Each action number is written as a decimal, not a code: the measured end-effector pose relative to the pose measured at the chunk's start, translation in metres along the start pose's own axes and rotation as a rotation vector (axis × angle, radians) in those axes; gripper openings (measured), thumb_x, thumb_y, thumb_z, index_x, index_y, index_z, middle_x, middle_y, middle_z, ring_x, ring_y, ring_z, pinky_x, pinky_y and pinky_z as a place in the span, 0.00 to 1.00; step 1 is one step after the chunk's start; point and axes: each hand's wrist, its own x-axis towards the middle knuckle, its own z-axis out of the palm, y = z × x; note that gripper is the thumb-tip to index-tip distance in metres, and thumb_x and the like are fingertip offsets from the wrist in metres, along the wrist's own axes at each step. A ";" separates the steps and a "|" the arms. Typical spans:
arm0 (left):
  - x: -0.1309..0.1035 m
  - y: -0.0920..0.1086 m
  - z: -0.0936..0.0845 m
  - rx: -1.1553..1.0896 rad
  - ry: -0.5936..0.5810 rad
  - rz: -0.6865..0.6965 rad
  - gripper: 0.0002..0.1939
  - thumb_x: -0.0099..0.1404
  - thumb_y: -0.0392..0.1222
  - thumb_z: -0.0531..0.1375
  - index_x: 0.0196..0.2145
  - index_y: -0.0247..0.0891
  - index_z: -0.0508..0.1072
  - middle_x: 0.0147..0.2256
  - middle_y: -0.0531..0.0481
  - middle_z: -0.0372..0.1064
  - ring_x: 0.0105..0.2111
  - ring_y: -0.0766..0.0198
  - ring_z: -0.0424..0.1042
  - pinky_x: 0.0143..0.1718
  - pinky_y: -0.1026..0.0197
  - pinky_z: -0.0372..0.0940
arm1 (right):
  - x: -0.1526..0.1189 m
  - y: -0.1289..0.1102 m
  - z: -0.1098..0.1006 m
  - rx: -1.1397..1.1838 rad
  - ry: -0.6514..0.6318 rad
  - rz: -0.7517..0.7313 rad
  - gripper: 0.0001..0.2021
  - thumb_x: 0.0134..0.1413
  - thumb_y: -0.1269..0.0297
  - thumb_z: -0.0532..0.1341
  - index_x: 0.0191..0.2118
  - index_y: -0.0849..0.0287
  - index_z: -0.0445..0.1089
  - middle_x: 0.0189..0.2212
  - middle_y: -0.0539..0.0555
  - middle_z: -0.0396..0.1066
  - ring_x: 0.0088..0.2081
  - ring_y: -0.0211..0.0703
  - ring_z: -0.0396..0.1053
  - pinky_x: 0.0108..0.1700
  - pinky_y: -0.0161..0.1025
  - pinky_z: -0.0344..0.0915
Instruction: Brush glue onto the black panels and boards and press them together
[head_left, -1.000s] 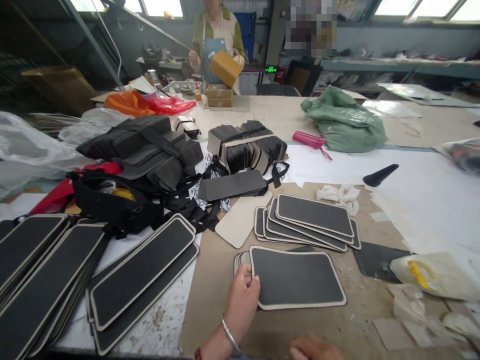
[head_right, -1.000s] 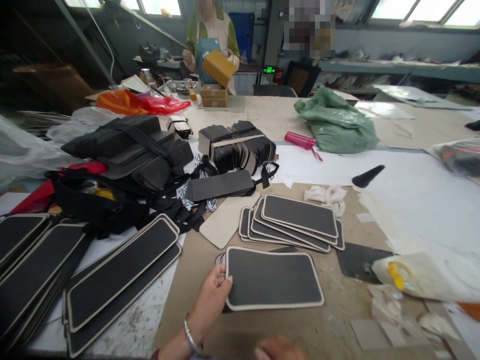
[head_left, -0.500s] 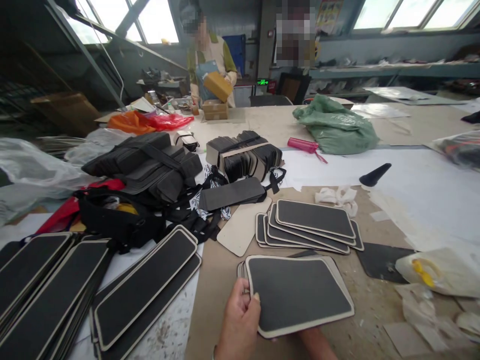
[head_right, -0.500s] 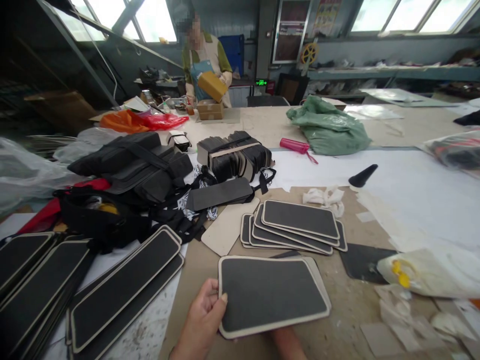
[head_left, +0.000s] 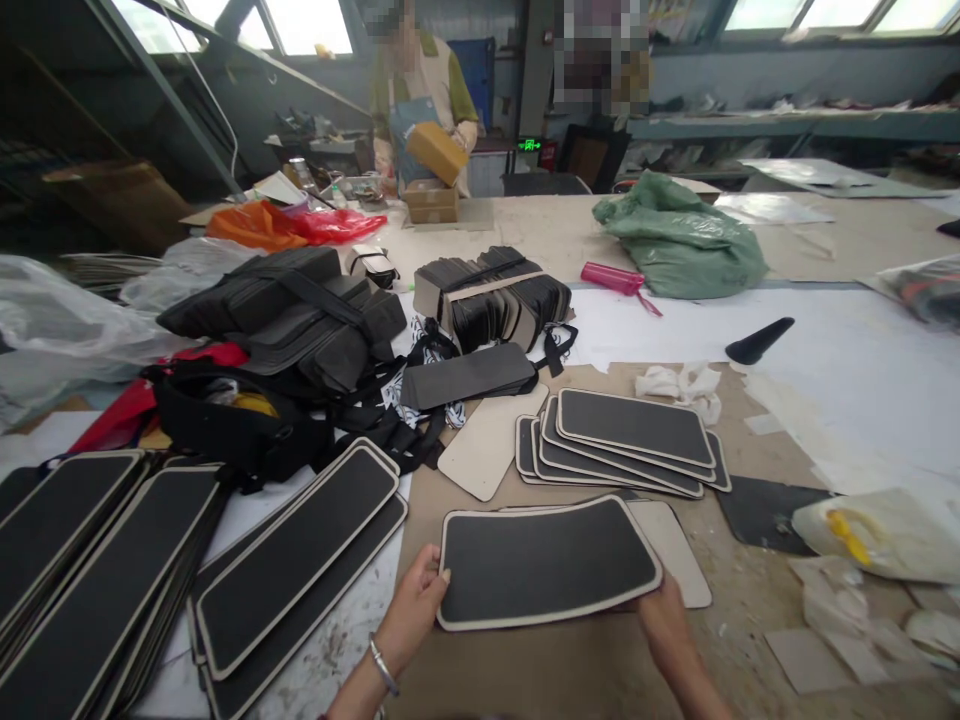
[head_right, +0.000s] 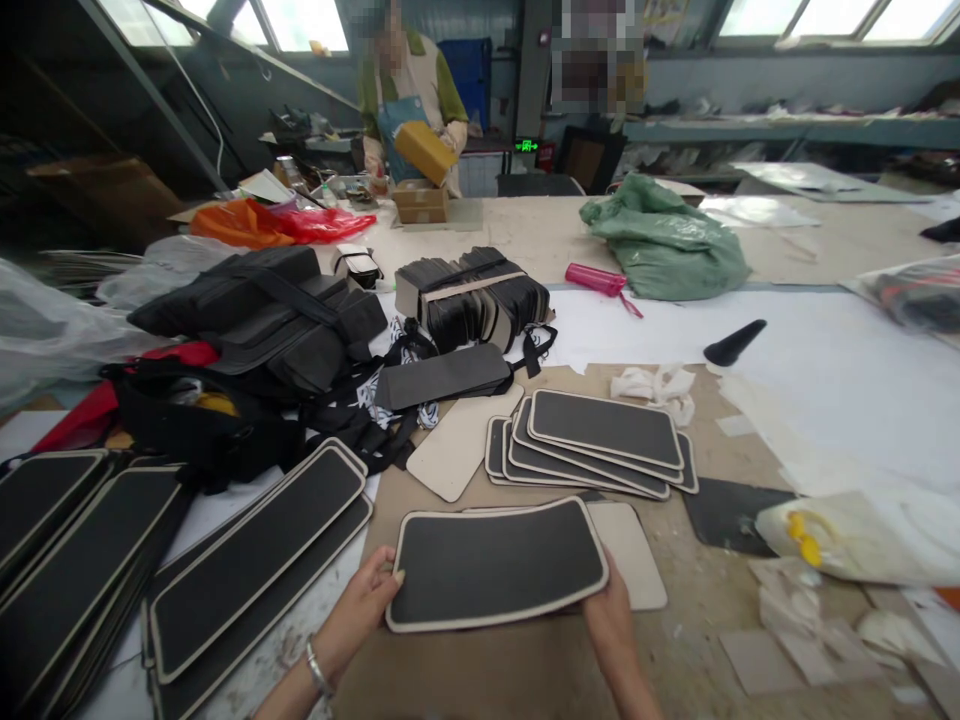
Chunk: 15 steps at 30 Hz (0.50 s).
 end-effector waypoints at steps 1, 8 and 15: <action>0.003 -0.006 -0.001 -0.002 0.004 0.007 0.21 0.47 0.58 0.60 0.28 0.41 0.57 0.16 0.61 0.61 0.18 0.68 0.65 0.22 0.65 0.60 | 0.003 -0.003 -0.005 0.128 -0.012 0.095 0.32 0.56 0.49 0.37 0.26 0.61 0.73 0.21 0.55 0.73 0.27 0.40 0.72 0.35 0.37 0.69; 0.007 -0.007 0.001 0.000 0.037 0.038 0.18 0.48 0.55 0.59 0.29 0.40 0.59 0.17 0.60 0.63 0.19 0.66 0.66 0.25 0.63 0.61 | 0.011 -0.010 -0.025 0.379 -0.172 0.422 0.21 0.39 0.45 0.61 0.30 0.60 0.73 0.32 0.57 0.75 0.44 0.54 0.69 0.44 0.45 0.67; 0.003 -0.013 0.032 0.178 0.153 0.116 0.13 0.59 0.46 0.51 0.38 0.38 0.64 0.30 0.48 0.72 0.33 0.58 0.73 0.34 0.56 0.67 | 0.004 0.023 -0.058 0.465 -0.151 0.597 0.19 0.35 0.45 0.62 0.28 0.56 0.72 0.31 0.57 0.75 0.43 0.56 0.70 0.43 0.47 0.69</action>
